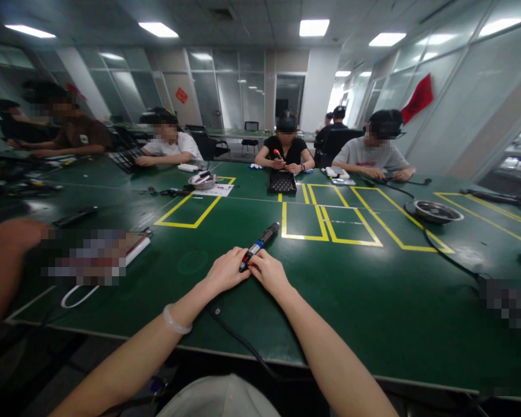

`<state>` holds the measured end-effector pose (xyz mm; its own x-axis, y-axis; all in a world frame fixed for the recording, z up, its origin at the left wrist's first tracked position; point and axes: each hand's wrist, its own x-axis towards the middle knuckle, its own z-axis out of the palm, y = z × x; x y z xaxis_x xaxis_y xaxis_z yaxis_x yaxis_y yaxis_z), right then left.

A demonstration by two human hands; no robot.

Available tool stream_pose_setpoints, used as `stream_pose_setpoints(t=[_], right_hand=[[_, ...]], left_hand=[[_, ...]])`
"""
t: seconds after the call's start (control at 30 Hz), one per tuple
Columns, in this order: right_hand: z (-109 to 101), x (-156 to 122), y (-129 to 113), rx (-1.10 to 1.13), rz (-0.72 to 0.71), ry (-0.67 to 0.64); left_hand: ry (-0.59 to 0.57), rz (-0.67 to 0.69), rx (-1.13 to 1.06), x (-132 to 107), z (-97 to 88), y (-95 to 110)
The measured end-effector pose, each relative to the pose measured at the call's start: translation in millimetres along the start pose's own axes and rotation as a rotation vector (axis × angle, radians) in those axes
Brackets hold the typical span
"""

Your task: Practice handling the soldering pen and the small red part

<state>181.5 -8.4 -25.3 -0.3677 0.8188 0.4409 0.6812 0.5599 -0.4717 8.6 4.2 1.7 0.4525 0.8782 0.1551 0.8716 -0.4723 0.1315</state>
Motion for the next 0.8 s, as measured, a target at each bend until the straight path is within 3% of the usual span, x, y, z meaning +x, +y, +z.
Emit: stream_pose_setpoints(t=[0.27, 0.57, 0.8], right_hand=[[5, 2, -1, 0.032, -0.01, 0.036], [-1, 2, -5, 0.057, -0.002, 0.047], [-5, 0, -1, 0.044, 0.049, 0.059]], left_hand=[[0.003, 0.034, -0.018, 0, -2.0, -1], [-0.015, -0.075, 0.012, 5, -0.8, 8], [-0.061, -0.122, -0.072, 6, -2.4, -4]])
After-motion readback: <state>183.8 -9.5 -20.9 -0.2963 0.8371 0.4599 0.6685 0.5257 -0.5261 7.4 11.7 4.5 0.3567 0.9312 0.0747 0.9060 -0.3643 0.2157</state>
